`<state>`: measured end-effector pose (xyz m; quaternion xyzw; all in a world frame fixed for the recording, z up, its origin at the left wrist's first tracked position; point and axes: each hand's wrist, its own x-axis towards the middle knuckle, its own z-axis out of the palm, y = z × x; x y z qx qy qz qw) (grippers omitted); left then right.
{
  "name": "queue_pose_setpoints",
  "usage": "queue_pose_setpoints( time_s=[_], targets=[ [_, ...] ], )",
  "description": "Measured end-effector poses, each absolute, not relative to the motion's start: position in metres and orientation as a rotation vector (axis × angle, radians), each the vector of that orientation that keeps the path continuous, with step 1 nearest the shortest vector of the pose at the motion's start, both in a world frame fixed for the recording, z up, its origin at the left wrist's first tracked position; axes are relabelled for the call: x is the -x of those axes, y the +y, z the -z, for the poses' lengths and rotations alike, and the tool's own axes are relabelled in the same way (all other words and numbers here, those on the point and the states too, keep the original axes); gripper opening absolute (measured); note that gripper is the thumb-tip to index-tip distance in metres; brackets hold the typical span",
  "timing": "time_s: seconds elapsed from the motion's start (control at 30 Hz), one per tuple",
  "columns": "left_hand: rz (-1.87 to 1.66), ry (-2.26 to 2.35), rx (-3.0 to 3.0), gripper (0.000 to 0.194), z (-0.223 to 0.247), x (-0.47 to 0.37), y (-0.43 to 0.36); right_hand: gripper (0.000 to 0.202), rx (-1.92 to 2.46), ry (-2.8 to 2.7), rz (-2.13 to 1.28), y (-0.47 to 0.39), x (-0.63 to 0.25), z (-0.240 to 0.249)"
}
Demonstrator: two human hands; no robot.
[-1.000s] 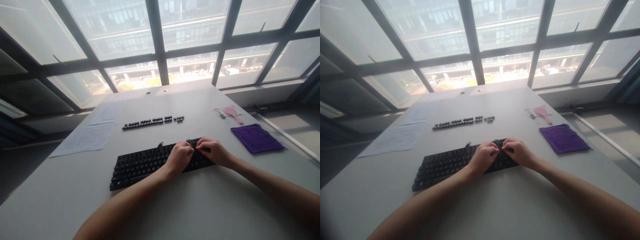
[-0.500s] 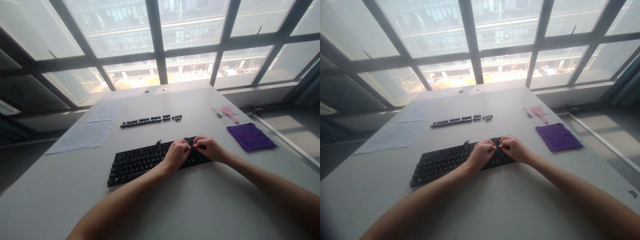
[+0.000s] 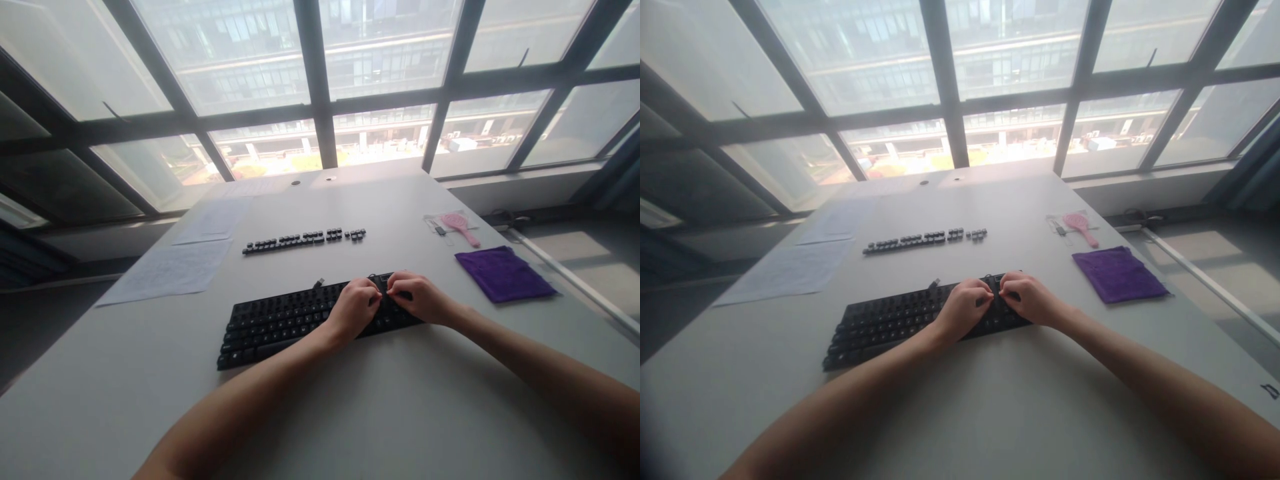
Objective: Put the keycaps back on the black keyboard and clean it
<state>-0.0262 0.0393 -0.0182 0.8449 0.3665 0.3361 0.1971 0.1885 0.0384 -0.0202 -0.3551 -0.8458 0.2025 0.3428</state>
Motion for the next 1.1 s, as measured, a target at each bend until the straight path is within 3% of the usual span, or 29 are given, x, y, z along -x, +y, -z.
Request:
queue_pose_setpoints(
  time_s=[0.33, 0.57, 0.77, 1.1],
  targets=[
    [-0.984, 1.033, -2.291, 0.009, 0.002, 0.029, 0.038, 0.014, 0.941, -2.102, -0.479, 0.039, -0.188, 0.010],
    [-0.882, 1.436, -2.373, 0.017, -0.030, 0.046, 0.129, 0.014, 1.173, -1.978, -0.313, 0.132, -0.174, 0.004],
    [-0.622, 1.644, -2.566, 0.020, -0.016, 0.041, 0.187, 0.015, 1.366, -2.127, -0.188, 0.195, -0.146, 0.012],
    [-0.499, 1.590, -2.660, 0.024, -0.001, 0.035, 0.196, 0.015, 1.272, -2.245, -0.141, 0.216, -0.141, 0.029]
  ],
)
